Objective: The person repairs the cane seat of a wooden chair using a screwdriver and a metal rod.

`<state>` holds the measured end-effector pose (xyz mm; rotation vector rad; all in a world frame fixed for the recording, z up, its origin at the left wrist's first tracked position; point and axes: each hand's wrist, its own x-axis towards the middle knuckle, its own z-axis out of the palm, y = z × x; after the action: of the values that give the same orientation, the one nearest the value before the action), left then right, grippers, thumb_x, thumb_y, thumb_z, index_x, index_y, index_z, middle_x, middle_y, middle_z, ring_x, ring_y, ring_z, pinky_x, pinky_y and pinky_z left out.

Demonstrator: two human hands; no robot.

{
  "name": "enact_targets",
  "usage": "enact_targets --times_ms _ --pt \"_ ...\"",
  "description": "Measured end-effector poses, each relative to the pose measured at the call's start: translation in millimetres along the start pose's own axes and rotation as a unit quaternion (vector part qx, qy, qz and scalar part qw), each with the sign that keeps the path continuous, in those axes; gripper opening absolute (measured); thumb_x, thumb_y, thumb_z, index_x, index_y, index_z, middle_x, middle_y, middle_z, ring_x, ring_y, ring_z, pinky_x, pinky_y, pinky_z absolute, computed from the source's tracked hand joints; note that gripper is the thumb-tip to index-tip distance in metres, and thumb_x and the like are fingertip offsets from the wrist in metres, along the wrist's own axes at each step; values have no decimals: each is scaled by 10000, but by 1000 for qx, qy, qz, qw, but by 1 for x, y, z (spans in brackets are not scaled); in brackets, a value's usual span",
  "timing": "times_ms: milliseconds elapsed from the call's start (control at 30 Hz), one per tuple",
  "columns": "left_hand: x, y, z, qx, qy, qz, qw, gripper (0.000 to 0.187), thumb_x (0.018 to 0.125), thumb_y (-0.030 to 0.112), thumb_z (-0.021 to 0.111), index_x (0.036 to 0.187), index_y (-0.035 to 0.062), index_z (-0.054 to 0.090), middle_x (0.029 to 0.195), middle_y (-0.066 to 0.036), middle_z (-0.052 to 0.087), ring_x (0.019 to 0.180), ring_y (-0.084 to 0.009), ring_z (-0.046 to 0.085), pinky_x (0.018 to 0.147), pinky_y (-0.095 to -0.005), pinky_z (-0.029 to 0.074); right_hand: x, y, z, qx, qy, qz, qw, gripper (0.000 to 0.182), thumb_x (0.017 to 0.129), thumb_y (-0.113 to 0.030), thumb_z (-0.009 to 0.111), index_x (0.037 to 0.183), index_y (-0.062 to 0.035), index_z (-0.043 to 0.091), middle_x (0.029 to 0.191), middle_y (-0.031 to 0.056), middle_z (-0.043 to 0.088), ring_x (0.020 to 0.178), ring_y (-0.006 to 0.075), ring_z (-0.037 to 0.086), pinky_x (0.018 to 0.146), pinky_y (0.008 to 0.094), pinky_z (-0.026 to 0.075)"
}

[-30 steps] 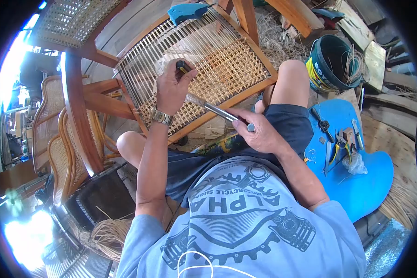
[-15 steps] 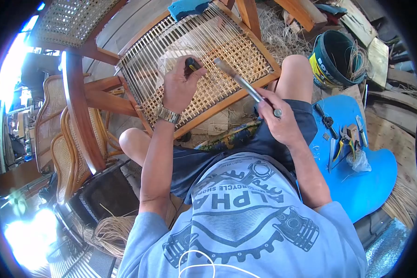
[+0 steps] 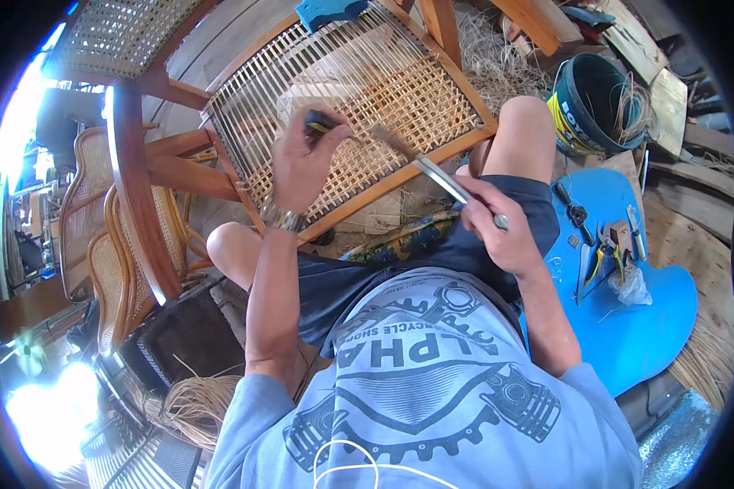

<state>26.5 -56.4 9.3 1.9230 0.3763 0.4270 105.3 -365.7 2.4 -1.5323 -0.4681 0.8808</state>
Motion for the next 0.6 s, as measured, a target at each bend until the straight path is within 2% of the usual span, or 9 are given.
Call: enact_targets --times_ms 33,100,133,200,300,333,433,500,600 --pt "-8 3 -9 0 4 -2 1000 212 962 46 725 1147 27 623 1003 -47 721 919 -103 682 824 -265 557 -7 0 -3 29 34 -9 999 376 1058 -101 538 1415 10 569 874 8 594 738 66 508 663 223 423" --pt "-23 9 -31 -28 117 7 993 192 974 27 701 1148 18 621 1034 -71 730 963 -127 688 838 -270 561 -17 6 -19 40 30 16 999 418 1061 -115 533 1465 -6 526 927 39 638 708 71 523 646 221 438" --pt "-32 7 -43 -28 130 11 991 192 974 27 701 1148 18 621 1034 -71 730 963 -127 688 838 -270 561 -20 3 -22 59 48 18 997 444 1064 -123 530 1492 -9 493 959 61 657 690 75 526 628 222 441" --pt "-58 -5 -66 -89 210 -36 973 193 989 37 688 1165 17 613 1059 -93 735 1005 -154 697 843 -271 568 -25 11 -39 63 50 26 996 497 1075 -146 517 1543 -9 423 1048 119 693 643 74 510 583 221 437" --pt "-91 -9 -81 -75 279 -95 952 207 1011 77 672 1200 41 594 1121 -92 731 1046 -169 703 858 -286 579 -29 5 -48 93 63 34 993 505 1078 -161 523 1545 -1 418 1028 125 684 624 53 469 561 199 403" --pt "-96 -7 -79 -90 291 -106 947 222 1015 89 672 1216 47 590 1124 -90 729 1062 -172 703 846 -272 574 -27 -1 -39 144 96 20 985 493 1077 -161 522 1534 1 435 1013 113 676 605 35 431 546 178 375" --pt "-92 -11 -70 -78 282 -122 948 255 1013 93 676 1243 44 577 1121 -91 729 1063 -173 704 843 -270 571 -11 0 -39 161 53 37 985 485 1072 -165 533 1523 0 458 959 76 658 602 30 425 536 170 348" --pt "-73 -17 -57 -112 292 -112 943 277 987 52 698 1237 9 586 1100 -87 731 1036 -150 695 882 -260 558 1 5 -39 79 38 96 992 433 1057 -129 552 1464 16 513 845 28 586 587 28 396 507 178 294" --pt "-36 -17 -35 -131 272 -81 950 282 979 54 711 1228 4 587 1098 -79 731 1017 -138 688 897 -264 547 15 8 -20 97 27 120 988 441 1061 -147 562 1463 23 506 818 7 552 591 26 393 506 182 291"
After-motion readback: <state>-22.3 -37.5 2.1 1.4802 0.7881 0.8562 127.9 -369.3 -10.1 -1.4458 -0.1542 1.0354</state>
